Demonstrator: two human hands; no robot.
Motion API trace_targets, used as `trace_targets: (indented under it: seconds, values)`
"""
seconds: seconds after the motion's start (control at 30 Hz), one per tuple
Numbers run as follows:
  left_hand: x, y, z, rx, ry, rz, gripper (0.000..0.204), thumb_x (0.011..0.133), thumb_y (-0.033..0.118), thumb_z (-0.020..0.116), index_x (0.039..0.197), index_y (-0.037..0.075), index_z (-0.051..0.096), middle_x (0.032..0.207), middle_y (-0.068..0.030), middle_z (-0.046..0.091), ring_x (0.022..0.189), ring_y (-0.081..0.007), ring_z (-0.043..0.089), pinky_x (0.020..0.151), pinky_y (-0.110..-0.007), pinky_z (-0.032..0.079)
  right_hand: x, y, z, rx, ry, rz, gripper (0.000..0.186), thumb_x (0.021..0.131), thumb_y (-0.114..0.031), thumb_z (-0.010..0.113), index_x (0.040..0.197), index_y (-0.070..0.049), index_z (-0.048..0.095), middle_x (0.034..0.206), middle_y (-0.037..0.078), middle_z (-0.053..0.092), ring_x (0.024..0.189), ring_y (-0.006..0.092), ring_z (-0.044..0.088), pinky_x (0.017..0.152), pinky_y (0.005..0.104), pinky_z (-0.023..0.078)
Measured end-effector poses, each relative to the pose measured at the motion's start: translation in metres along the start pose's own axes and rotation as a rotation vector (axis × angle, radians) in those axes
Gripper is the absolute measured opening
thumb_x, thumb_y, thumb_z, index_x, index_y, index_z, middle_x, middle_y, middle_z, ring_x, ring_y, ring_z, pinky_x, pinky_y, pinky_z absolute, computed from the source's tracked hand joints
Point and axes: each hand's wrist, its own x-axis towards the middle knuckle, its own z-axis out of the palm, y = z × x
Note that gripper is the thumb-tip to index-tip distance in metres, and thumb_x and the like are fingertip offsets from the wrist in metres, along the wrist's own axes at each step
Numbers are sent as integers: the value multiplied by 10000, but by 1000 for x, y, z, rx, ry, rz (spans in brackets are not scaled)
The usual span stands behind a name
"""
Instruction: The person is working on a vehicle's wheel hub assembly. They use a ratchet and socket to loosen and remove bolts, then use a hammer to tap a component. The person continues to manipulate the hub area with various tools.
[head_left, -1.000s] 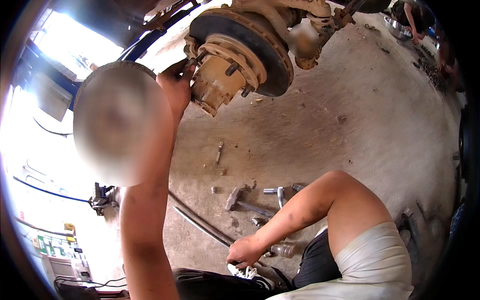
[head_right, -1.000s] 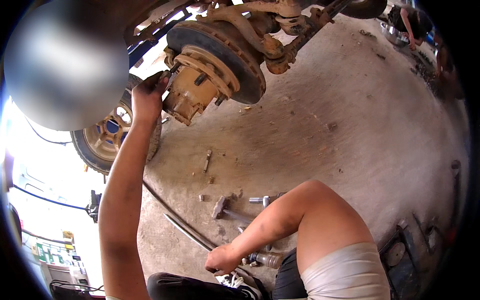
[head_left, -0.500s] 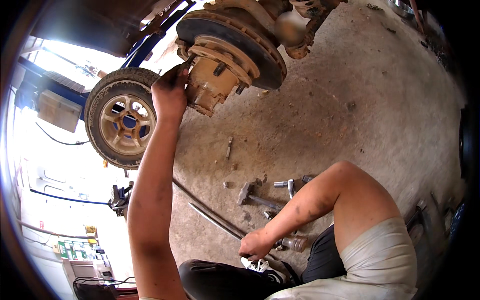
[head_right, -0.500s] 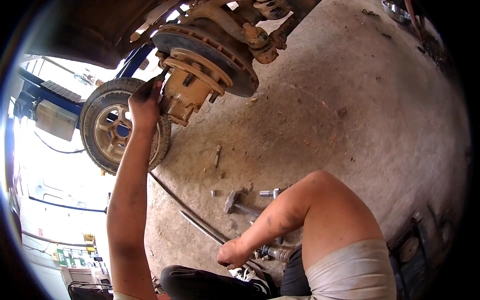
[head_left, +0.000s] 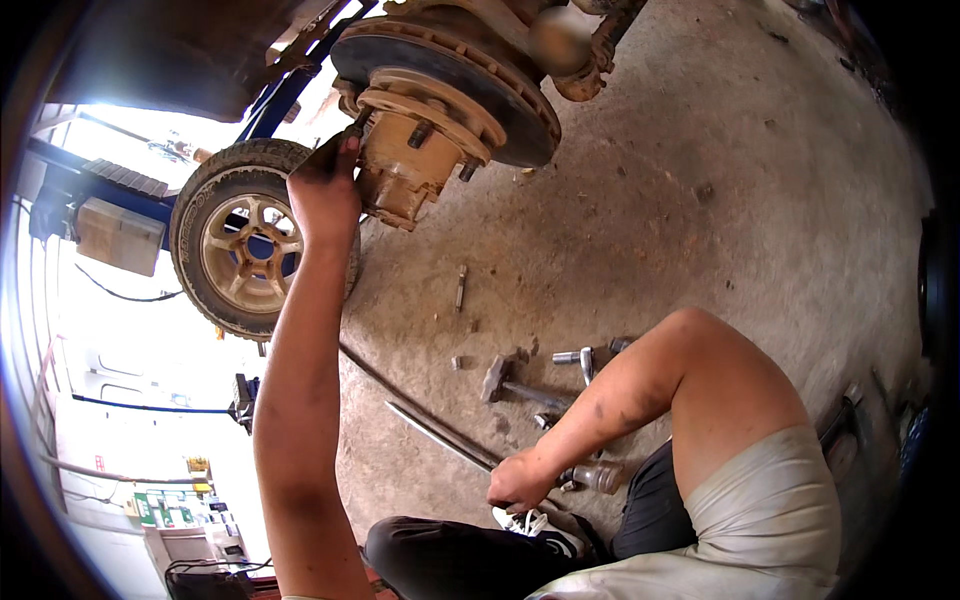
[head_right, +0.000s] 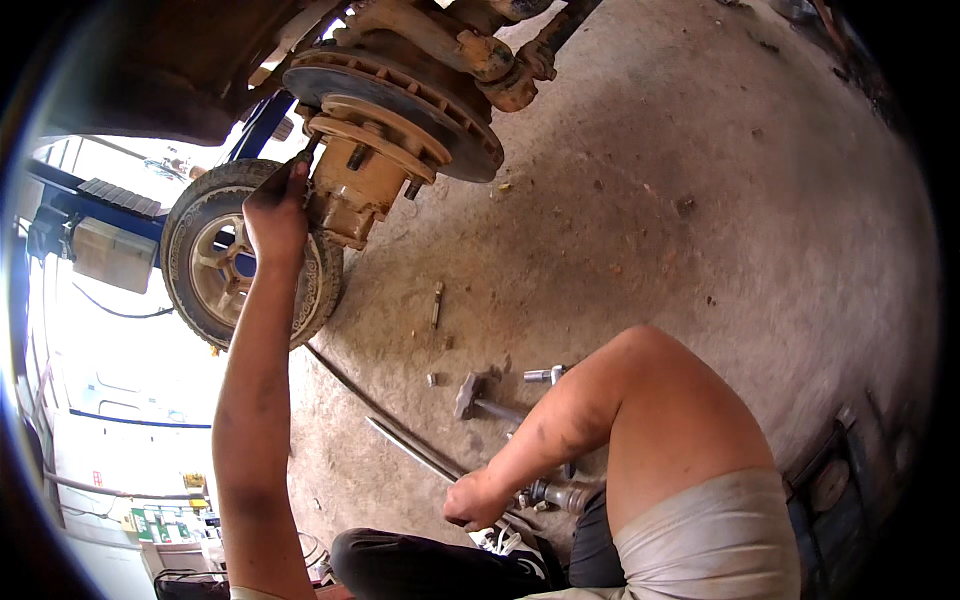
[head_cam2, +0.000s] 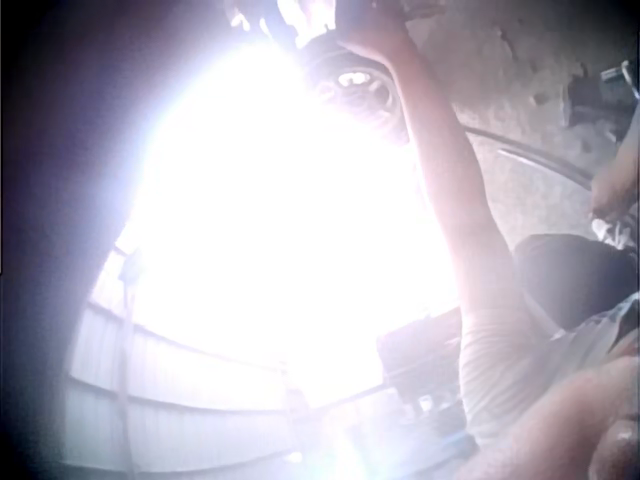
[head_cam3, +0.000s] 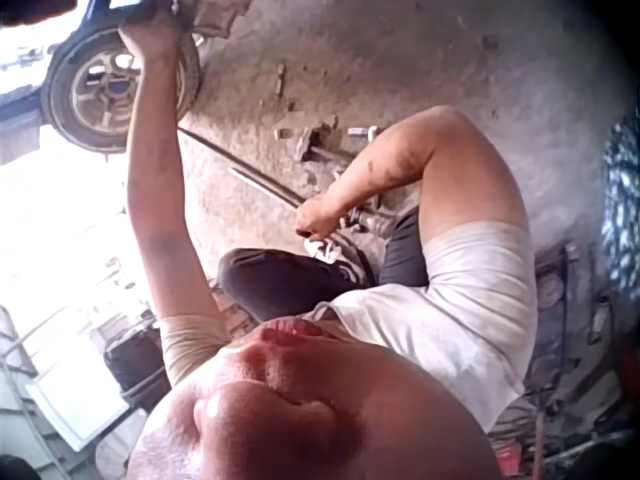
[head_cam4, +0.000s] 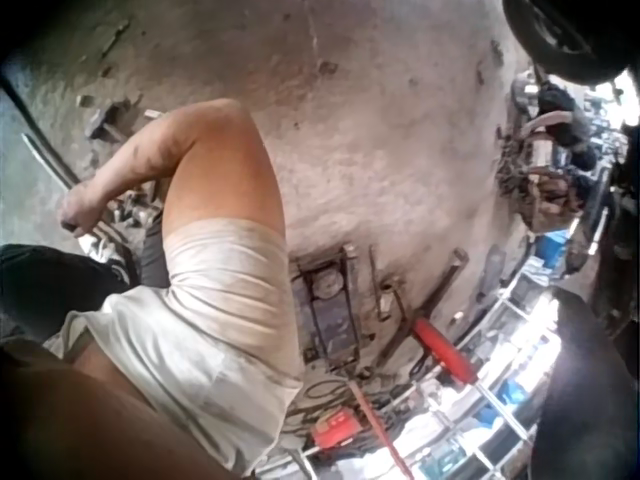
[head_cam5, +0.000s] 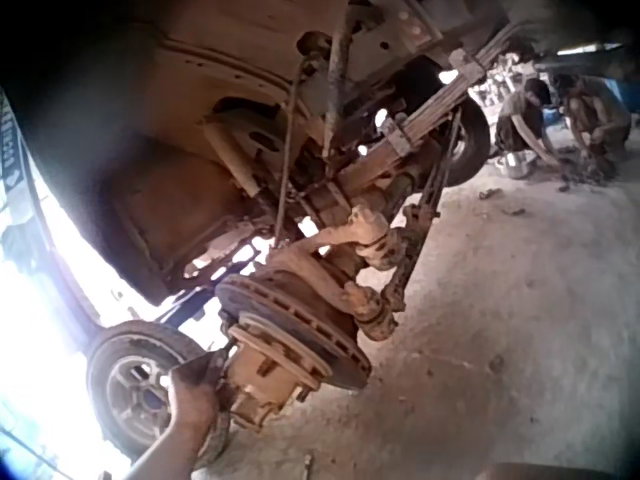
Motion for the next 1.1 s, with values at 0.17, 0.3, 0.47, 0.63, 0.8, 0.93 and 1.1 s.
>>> trace_targets:
  seconds: [0.17, 0.3, 0.47, 0.63, 0.8, 0.93, 1.1]
  values:
    - [2, -9, 3, -18, -3, -34, 338, 908, 285, 606, 1012, -25, 693, 877, -165, 708, 778, -224, 652, 771, -328, 470, -1, 0, -2, 1, -5, 11, 213, 813, -235, 603, 825, -23, 619, 785, 202, 641, 782, 405, 620, 698, 481, 504]
    - [1, -10, 6, -2, -2, -35, 352, 913, 289, 600, 1011, -38, 685, 860, -171, 702, 755, -212, 636, 751, -324, 466, -5, 1, -3, 11, -2, 18, 213, 816, -227, 590, 832, -17, 620, 793, 206, 643, 787, 407, 620, 702, 482, 505]
    - [0, -8, 4, -44, 11, 23, 399, 893, 286, 643, 1093, -58, 659, 895, -115, 697, 740, -120, 588, 675, -280, 489, -9, -2, -9, -7, -21, 38, 216, 820, -225, 577, 845, -15, 621, 806, 212, 645, 794, 413, 619, 705, 485, 505]
    - [-5, 3, 9, -171, 38, -57, 338, 861, 189, 685, 1068, -77, 664, 928, -150, 710, 812, -150, 627, 783, -266, 470, -7, -1, -9, 11, -51, 82, 228, 762, -219, 643, 827, -1, 629, 819, 210, 647, 827, 398, 627, 748, 452, 516]
    - [-1, -6, 11, -214, 85, -30, 372, 825, 182, 721, 1103, -58, 658, 883, -108, 691, 726, -126, 598, 621, -250, 498, -5, 5, -6, -11, -44, 30, 217, 793, -224, 612, 849, -14, 621, 819, 207, 647, 814, 403, 625, 726, 473, 512]
    - [-1, -2, 7, -187, 68, -40, 379, 824, 185, 724, 1110, -55, 657, 903, -115, 699, 763, -130, 608, 666, -252, 500, -5, 5, -6, -37, -50, 37, 209, 797, -214, 602, 858, -16, 625, 817, 206, 649, 810, 406, 624, 721, 480, 512]
    - [-7, 11, 5, -123, 61, -65, 364, 840, 177, 698, 1106, -68, 654, 987, -168, 704, 872, -176, 651, 827, -279, 476, -3, 8, -7, -70, -123, 61, 221, 768, -203, 616, 848, 1, 649, 832, 212, 657, 824, 407, 629, 734, 474, 516]
